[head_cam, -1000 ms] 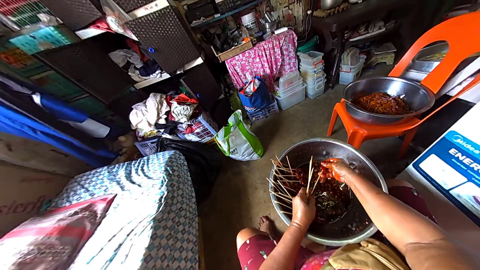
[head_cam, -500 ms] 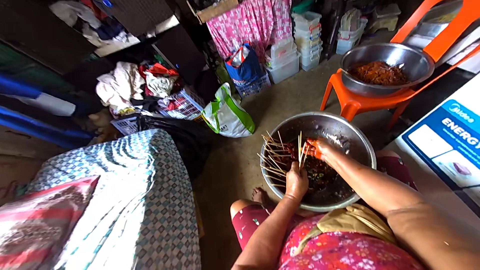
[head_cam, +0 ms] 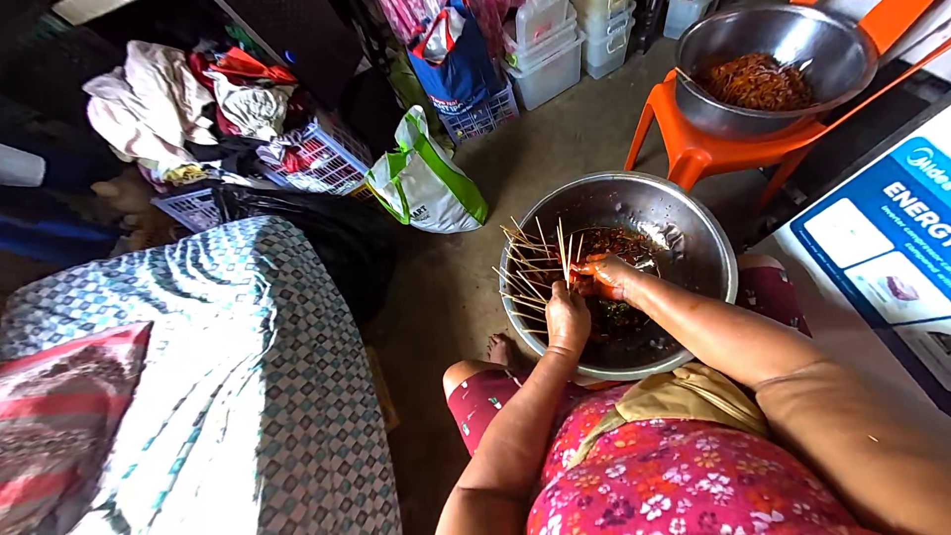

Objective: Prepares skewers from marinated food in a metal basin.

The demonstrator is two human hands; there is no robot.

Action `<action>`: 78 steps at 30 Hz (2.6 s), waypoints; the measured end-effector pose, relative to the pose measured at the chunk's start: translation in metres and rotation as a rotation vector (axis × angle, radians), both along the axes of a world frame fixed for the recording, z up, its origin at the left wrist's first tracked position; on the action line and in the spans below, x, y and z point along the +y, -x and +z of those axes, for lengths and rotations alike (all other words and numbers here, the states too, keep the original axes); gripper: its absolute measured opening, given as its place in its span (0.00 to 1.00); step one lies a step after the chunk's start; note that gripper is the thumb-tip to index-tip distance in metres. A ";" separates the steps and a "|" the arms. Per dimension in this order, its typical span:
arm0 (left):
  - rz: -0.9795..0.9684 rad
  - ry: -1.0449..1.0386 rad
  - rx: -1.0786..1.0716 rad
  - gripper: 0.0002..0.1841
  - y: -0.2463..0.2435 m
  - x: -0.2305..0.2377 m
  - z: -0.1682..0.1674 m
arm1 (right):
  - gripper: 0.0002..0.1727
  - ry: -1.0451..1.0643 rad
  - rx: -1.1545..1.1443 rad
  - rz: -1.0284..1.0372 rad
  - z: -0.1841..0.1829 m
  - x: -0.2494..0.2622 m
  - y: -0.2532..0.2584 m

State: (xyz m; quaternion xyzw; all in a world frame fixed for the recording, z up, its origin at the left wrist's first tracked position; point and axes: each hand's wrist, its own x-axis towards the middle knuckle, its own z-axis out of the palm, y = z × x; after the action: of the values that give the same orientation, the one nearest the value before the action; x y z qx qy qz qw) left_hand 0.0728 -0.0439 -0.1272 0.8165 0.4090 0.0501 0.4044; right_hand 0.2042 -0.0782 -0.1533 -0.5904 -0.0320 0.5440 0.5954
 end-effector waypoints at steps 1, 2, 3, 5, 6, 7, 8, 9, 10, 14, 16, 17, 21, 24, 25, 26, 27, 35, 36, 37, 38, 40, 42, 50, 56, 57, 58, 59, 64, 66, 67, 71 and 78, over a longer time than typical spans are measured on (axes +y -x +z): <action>0.003 -0.004 -0.007 0.15 0.000 0.000 -0.001 | 0.14 0.009 -0.039 0.025 -0.001 -0.002 -0.004; 0.008 -0.010 -0.017 0.15 0.001 0.001 -0.003 | 0.17 0.031 -0.105 0.052 -0.002 -0.004 -0.012; 0.009 -0.017 -0.020 0.14 0.001 0.002 -0.003 | 0.20 0.072 -0.186 0.081 -0.005 -0.007 -0.022; 0.010 -0.029 -0.019 0.14 0.002 0.002 -0.003 | 0.21 0.232 -0.385 0.115 -0.017 -0.014 -0.048; 0.010 -0.034 -0.020 0.13 0.002 0.001 -0.004 | 0.20 0.342 -0.488 0.150 -0.027 -0.018 -0.061; 0.008 -0.034 -0.023 0.13 0.002 0.000 -0.005 | 0.18 0.453 -0.571 0.209 -0.034 -0.022 -0.072; 0.005 -0.031 -0.024 0.13 0.002 0.000 -0.006 | 0.17 0.565 -0.643 0.288 -0.039 -0.025 -0.080; 0.002 -0.029 -0.024 0.13 0.001 0.000 -0.007 | 0.16 0.659 -0.693 0.377 -0.038 -0.025 -0.082; 0.000 -0.030 -0.023 0.13 0.001 0.000 -0.008 | 0.16 0.727 -0.746 0.477 -0.036 -0.025 -0.080; -0.011 -0.012 -0.003 0.13 0.001 0.001 -0.007 | 0.24 0.774 -0.886 0.781 -0.043 -0.019 -0.063; -0.016 -0.009 -0.001 0.12 0.001 0.001 -0.007 | 0.23 0.789 -0.929 0.832 -0.043 -0.015 -0.055; -0.018 -0.009 -0.004 0.12 0.001 0.002 -0.007 | 0.19 0.795 -0.942 0.824 -0.042 -0.014 -0.055; -0.019 -0.003 -0.024 0.13 0.003 0.003 -0.009 | 0.14 0.768 -0.958 0.774 -0.046 -0.015 -0.069; -0.025 0.003 -0.025 0.13 0.002 0.003 -0.010 | 0.15 0.745 -1.004 0.770 -0.043 -0.018 -0.072; -0.030 0.006 -0.020 0.13 0.002 0.003 -0.009 | 0.17 0.720 -1.007 0.772 -0.047 -0.018 -0.070; -0.037 0.003 -0.013 0.13 0.001 0.002 -0.008 | 0.20 0.707 -1.007 0.782 -0.051 -0.018 -0.067; -0.043 0.001 -0.008 0.13 0.001 0.002 -0.007 | 0.23 0.722 -1.006 0.800 -0.051 -0.016 -0.061; -0.064 0.003 -0.031 0.14 0.004 0.005 -0.009 | 0.17 0.509 -0.778 0.417 -0.067 -0.011 -0.074; -0.068 0.008 -0.039 0.14 0.004 0.004 -0.009 | 0.17 0.422 -0.679 0.272 -0.063 -0.013 -0.075; -0.074 0.011 -0.050 0.14 0.004 0.004 -0.009 | 0.19 0.343 -0.541 0.144 -0.052 -0.014 -0.073; -0.082 0.013 -0.057 0.14 0.004 0.003 -0.008 | 0.22 0.264 -0.391 0.017 -0.041 -0.015 -0.071; -0.108 0.014 -0.059 0.14 0.003 0.003 -0.007 | 0.24 0.116 -0.156 -0.201 -0.030 -0.014 -0.071; -0.126 0.009 -0.065 0.14 0.003 0.002 -0.007 | 0.22 0.028 -0.043 -0.303 -0.024 -0.015 -0.074; -0.141 0.018 -0.051 0.13 0.004 0.002 -0.007 | 0.11 -0.083 0.112 -0.407 -0.011 -0.018 -0.075; -0.142 0.008 -0.035 0.14 0.003 0.002 -0.008 | 0.16 -0.125 0.090 -0.433 -0.018 -0.018 -0.078; -0.141 0.006 -0.028 0.14 0.003 0.001 -0.007 | 0.17 -0.123 0.082 -0.436 -0.017 -0.018 -0.078; -0.142 0.003 -0.021 0.14 0.003 0.001 -0.006 | 0.19 -0.124 0.073 -0.436 -0.015 -0.018 -0.077; -0.142 0.000 -0.014 0.14 0.003 0.001 -0.006 | 0.20 -0.121 0.064 -0.437 -0.014 -0.018 -0.076; -0.149 -0.020 0.016 0.14 0.000 0.001 -0.004 | 0.18 -0.110 0.067 -0.403 -0.012 -0.015 -0.071; -0.154 -0.008 0.030 0.15 0.000 0.001 -0.004 | 0.17 -0.112 0.076 -0.351 -0.016 -0.015 -0.069; -0.152 -0.004 0.026 0.16 0.000 0.001 -0.004 | 0.16 -0.110 0.070 -0.318 -0.020 -0.014 -0.069; -0.141 -0.008 -0.020 0.15 0.001 0.003 -0.007 | 0.15 -0.112 0.054 -0.211 -0.018 -0.014 -0.072; -0.135 -0.001 -0.062 0.14 0.003 0.000 -0.005 | 0.15 -0.117 0.042 -0.350 -0.007 -0.013 -0.066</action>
State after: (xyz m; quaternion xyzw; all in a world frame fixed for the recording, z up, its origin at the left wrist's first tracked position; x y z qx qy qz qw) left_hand 0.0701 -0.0437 -0.1324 0.8404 0.3402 0.0480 0.4190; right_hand 0.2700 -0.0909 -0.1607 -0.5398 0.0522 0.4415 0.7148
